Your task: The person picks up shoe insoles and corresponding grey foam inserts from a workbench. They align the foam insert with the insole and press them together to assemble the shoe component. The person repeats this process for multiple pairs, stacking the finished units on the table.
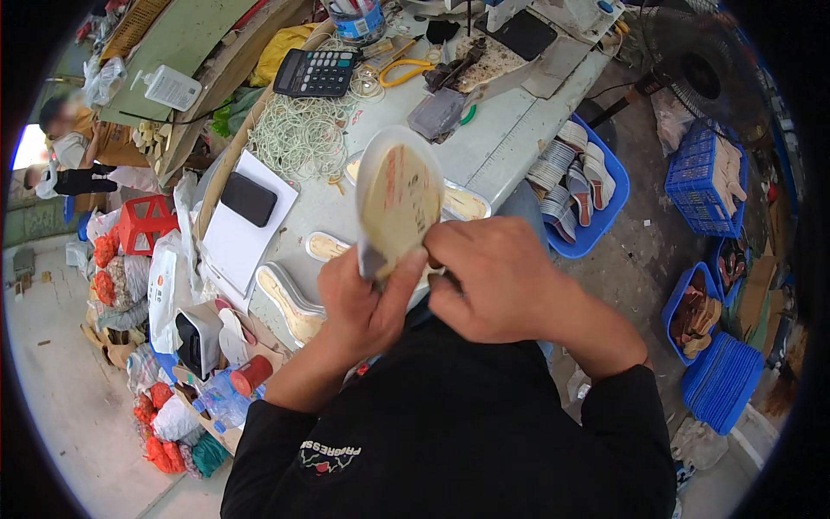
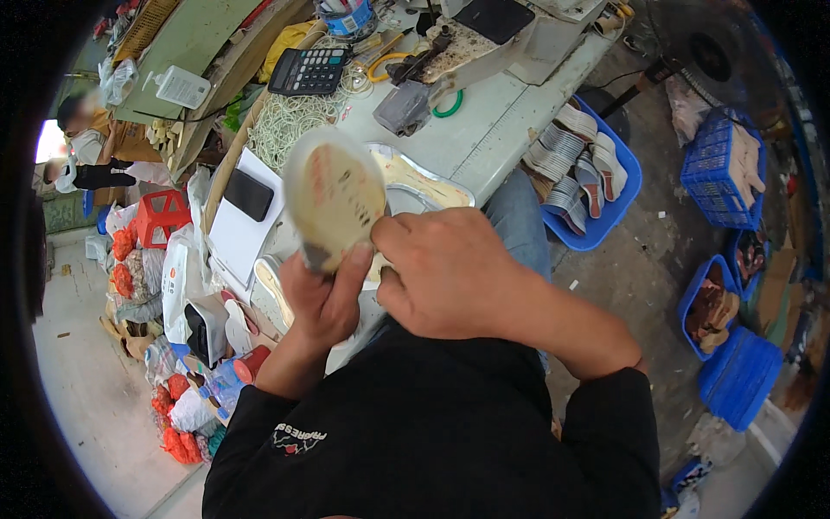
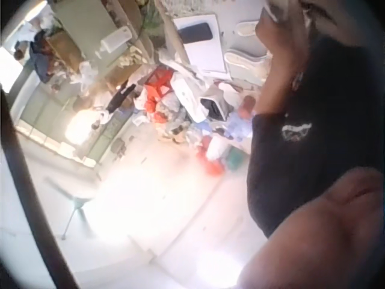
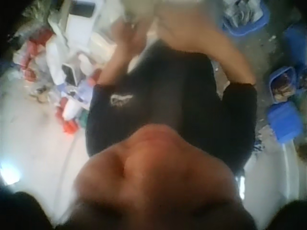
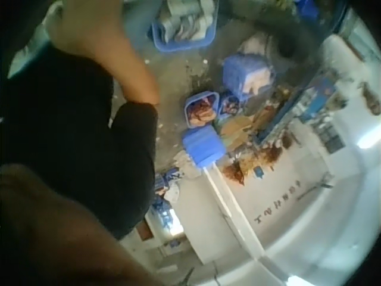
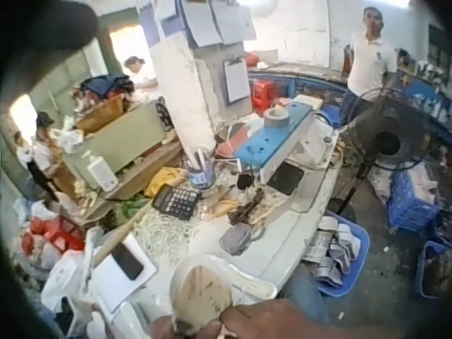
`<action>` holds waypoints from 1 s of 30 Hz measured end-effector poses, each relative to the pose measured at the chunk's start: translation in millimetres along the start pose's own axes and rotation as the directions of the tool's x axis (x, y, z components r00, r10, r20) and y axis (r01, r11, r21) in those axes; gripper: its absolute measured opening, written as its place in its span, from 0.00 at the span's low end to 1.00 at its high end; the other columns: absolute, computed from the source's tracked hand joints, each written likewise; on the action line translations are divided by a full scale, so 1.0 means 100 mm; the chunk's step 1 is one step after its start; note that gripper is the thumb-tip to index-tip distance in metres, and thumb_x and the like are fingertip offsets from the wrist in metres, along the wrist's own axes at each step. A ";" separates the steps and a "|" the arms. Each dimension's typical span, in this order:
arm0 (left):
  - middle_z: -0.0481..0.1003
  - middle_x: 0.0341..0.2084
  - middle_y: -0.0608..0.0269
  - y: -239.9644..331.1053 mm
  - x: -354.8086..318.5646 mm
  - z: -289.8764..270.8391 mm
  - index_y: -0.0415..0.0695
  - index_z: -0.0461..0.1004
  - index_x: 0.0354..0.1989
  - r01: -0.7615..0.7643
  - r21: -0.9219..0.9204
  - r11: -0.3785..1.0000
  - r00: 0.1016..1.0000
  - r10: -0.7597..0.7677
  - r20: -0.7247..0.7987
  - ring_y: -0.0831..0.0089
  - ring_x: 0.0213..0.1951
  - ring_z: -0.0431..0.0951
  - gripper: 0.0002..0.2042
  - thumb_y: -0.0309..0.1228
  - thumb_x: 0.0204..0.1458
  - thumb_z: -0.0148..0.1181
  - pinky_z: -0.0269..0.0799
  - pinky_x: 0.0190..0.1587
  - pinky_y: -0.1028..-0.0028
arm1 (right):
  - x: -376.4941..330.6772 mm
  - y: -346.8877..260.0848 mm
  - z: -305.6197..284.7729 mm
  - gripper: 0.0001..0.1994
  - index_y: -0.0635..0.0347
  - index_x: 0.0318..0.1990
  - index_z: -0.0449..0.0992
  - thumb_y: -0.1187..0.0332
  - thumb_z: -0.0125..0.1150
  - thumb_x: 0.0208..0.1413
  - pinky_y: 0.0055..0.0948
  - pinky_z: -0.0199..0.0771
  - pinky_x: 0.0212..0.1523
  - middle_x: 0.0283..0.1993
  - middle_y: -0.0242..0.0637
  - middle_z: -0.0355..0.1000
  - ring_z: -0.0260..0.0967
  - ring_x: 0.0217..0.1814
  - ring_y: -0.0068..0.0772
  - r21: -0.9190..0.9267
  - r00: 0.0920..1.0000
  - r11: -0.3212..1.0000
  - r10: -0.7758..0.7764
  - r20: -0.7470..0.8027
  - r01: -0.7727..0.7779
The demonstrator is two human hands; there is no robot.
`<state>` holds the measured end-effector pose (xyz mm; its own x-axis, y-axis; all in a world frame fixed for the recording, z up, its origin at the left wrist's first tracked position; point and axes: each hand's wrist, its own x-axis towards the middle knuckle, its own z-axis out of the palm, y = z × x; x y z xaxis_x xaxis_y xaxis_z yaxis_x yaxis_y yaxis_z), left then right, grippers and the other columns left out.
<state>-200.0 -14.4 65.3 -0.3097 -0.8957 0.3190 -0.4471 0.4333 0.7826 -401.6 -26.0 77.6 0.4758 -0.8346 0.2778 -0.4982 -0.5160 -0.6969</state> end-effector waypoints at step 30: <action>0.72 0.29 0.77 -1.23 1.68 -0.13 0.42 0.75 0.39 0.324 -0.270 0.907 0.831 -0.136 0.540 0.89 0.32 0.67 0.11 0.36 0.63 0.68 0.63 0.34 0.82 | 0.20 1.12 0.27 0.11 0.61 0.43 0.84 0.62 0.65 0.66 0.17 0.68 0.32 0.34 0.28 0.80 0.71 0.30 0.14 0.973 0.769 0.216 0.635 -0.075 -0.084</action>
<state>-186.3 -219.8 29.5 -0.6492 -0.7494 -0.1302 -0.2790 0.0754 0.9573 -428.3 -95.8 -12.5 -0.0044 -0.9838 -0.1793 0.5581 0.1464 -0.8168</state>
